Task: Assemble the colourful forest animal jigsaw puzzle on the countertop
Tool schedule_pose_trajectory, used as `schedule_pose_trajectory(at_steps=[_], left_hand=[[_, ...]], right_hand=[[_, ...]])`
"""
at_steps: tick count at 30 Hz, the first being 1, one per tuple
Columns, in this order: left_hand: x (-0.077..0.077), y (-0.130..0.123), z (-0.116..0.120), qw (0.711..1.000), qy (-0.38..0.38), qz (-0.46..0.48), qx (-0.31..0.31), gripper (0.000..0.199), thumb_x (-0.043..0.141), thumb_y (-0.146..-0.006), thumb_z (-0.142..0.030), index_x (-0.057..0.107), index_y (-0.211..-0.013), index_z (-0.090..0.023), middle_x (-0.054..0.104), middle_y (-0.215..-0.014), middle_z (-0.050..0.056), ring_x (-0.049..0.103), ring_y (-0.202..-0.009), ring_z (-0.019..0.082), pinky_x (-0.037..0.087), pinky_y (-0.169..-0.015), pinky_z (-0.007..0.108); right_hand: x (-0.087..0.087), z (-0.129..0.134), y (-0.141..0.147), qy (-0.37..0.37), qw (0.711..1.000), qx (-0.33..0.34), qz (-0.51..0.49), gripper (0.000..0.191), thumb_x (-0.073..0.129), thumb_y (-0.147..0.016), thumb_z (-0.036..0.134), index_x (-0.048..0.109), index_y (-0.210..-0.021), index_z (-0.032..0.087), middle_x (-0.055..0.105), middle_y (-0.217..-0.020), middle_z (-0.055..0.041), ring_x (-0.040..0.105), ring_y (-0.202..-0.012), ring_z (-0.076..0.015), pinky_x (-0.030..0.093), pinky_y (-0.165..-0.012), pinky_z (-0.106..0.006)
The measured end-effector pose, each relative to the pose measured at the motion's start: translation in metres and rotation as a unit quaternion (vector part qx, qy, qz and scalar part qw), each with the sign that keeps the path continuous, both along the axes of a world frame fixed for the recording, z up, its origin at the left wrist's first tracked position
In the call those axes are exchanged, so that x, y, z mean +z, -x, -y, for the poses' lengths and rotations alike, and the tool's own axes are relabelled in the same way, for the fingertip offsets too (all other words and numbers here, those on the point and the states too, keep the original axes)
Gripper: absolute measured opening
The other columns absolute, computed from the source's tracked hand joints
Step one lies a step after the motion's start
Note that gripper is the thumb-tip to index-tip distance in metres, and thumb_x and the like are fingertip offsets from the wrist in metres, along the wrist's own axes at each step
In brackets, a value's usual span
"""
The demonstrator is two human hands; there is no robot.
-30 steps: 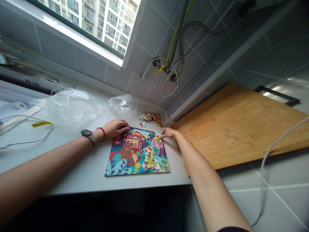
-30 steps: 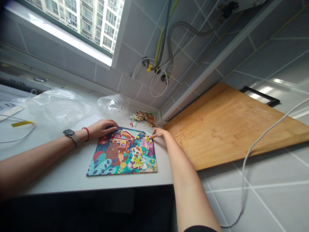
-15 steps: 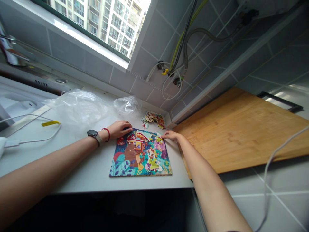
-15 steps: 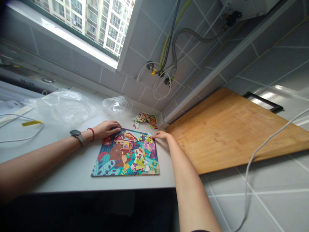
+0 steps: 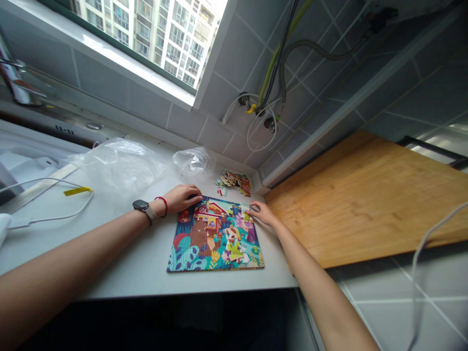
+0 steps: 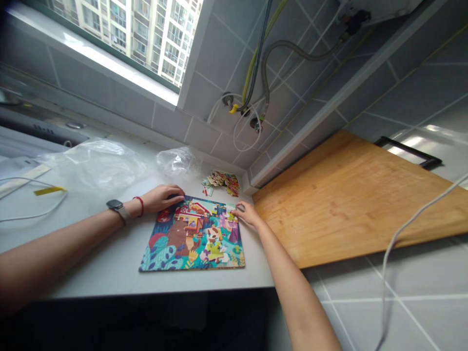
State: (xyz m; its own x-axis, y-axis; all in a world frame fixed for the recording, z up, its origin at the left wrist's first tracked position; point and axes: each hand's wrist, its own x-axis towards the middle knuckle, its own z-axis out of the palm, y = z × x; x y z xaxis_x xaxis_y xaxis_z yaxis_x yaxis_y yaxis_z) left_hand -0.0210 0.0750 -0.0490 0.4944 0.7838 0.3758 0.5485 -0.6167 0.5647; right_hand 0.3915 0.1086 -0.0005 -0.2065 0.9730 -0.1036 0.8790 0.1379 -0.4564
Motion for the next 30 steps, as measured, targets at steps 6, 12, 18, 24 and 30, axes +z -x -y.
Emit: schedule_pose_trajectory(at_steps=[6, 12, 18, 24, 30], left_hand=[[0.001, 0.001, 0.000, 1.000, 0.005, 0.000, -0.002, 0.047, 0.043, -0.105, -0.053, 0.076, -0.104, -0.021, 0.076, -0.109, 0.011, 0.071, -0.097, 0.023, 0.053, -0.091, 0.033], [0.003, 0.001, 0.001, 1.000, 0.008, 0.004, -0.003, 0.049, 0.043, -0.104, -0.056, 0.076, -0.103, -0.020, 0.076, -0.110, 0.011, 0.072, -0.097, 0.024, 0.054, -0.091, 0.033], [0.003, 0.001, 0.002, 1.000, 0.011, 0.003, -0.002, 0.047, 0.043, -0.104, -0.055, 0.076, -0.103, -0.021, 0.077, -0.109, 0.010, 0.072, -0.097, 0.024, 0.054, -0.092, 0.033], [0.002, 0.001, 0.000, 1.000, 0.011, 0.007, -0.002, 0.048, 0.044, -0.103, -0.056, 0.076, -0.103, -0.021, 0.077, -0.108, 0.010, 0.072, -0.098, 0.024, 0.055, -0.093, 0.033], [0.003, 0.000, 0.001, 1.000, 0.008, 0.001, -0.001, 0.048, 0.042, -0.104, -0.054, 0.076, -0.103, -0.020, 0.076, -0.108, 0.011, 0.072, -0.097, 0.024, 0.054, -0.092, 0.033]], right_hand=[[-0.036, 0.039, -0.006, -0.067, 0.996, 0.004, -0.060, 0.055, 0.056, -0.098, 0.055, 0.067, -0.140, 0.021, 0.059, -0.155, -0.0132, 0.049, -0.149, -0.0287, 0.036, -0.125, -0.048], [-0.048, 0.051, -0.004, -0.109, 0.992, 0.001, -0.069, 0.047, 0.052, -0.100, 0.047, 0.073, -0.136, 0.024, 0.062, -0.152, -0.0083, 0.045, -0.152, -0.0274, 0.030, -0.129, -0.051], [-0.050, 0.057, 0.000, -0.142, 0.987, -0.023, -0.070, 0.043, 0.052, -0.099, 0.039, 0.076, -0.130, 0.020, 0.067, -0.145, -0.0094, 0.054, -0.146, -0.0258, 0.034, -0.129, -0.047], [-0.048, 0.058, 0.001, -0.151, 0.985, -0.034, -0.075, 0.041, 0.056, -0.097, 0.040, 0.078, -0.126, 0.020, 0.069, -0.143, -0.0110, 0.057, -0.142, -0.0264, 0.037, -0.127, -0.044], [-0.047, 0.059, 0.000, -0.161, 0.983, -0.040, -0.076, 0.040, 0.058, -0.095, 0.043, 0.079, -0.122, 0.021, 0.072, -0.138, -0.0115, 0.062, -0.137, -0.0278, 0.041, -0.124, -0.045]])
